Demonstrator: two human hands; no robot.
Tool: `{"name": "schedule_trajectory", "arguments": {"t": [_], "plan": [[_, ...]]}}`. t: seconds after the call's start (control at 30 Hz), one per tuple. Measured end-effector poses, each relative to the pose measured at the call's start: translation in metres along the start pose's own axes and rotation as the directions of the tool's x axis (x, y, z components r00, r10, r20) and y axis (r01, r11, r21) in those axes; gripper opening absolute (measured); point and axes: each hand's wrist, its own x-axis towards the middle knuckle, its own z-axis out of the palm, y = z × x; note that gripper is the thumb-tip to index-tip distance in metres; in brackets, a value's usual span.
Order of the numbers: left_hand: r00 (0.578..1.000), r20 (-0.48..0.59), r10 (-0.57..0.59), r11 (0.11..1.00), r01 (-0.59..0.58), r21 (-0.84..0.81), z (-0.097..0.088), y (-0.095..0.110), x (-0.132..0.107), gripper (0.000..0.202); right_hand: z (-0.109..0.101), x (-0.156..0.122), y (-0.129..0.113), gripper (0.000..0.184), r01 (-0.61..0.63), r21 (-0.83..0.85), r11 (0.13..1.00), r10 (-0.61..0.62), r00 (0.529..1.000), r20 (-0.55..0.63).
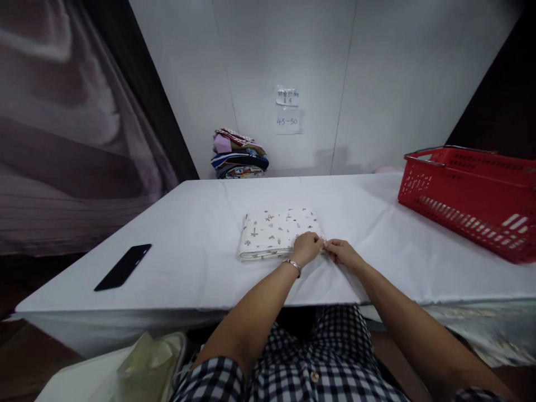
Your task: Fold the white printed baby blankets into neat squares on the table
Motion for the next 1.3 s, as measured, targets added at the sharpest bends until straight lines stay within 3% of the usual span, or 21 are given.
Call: {"name": "schedule_trajectory", "arguments": {"t": [0.17,0.27,0.33,0.5,0.67,0.8,0.87,1.07,1.3], "plan": [[0.970,-0.099,0.220,0.957,-0.196,0.212,-0.003,0.000,-0.006,0.023,0.000,-0.001,-0.003,0.026,-0.021,0.043,0.999,0.021,1.000,0.000],[0.922,-0.022,0.387,0.864,-0.355,0.357,-0.003,0.002,-0.009,0.019,-0.001,0.001,-0.003,0.025,-0.034,0.065,0.997,0.033,0.999,0.009],[0.907,0.019,0.421,0.831,-0.394,0.392,-0.003,0.003,-0.011,0.018,-0.001,0.001,-0.001,0.023,-0.034,0.079,0.996,0.033,0.999,0.011],[0.922,0.009,0.388,0.860,-0.365,0.357,-0.001,0.001,-0.014,0.017,-0.003,-0.002,0.001,0.019,-0.005,0.124,0.992,0.003,1.000,0.022],[0.963,-0.008,0.271,0.914,-0.255,0.317,-0.001,-0.001,-0.009,0.016,-0.002,-0.006,0.001,0.018,0.026,0.177,0.984,-0.024,1.000,-0.011],[0.981,-0.009,0.194,0.946,-0.185,0.267,-0.006,0.000,-0.004,0.019,-0.002,-0.003,0.001,0.015,-0.021,0.100,0.995,0.031,0.995,-0.095],[0.984,-0.003,0.176,0.954,-0.170,0.249,-0.010,0.001,-0.003,0.020,-0.003,0.000,0.000,0.014,-0.053,0.058,0.997,0.057,0.995,-0.084],[0.977,-0.002,0.214,0.938,-0.205,0.279,-0.014,0.004,-0.003,0.017,-0.005,0.005,-0.007,0.023,-0.108,-0.011,0.994,0.108,0.994,0.023],[0.960,-0.018,0.279,0.908,-0.258,0.332,-0.016,0.005,-0.003,0.016,-0.003,0.003,-0.003,0.023,-0.048,-0.051,0.998,0.048,0.999,0.014]]}}
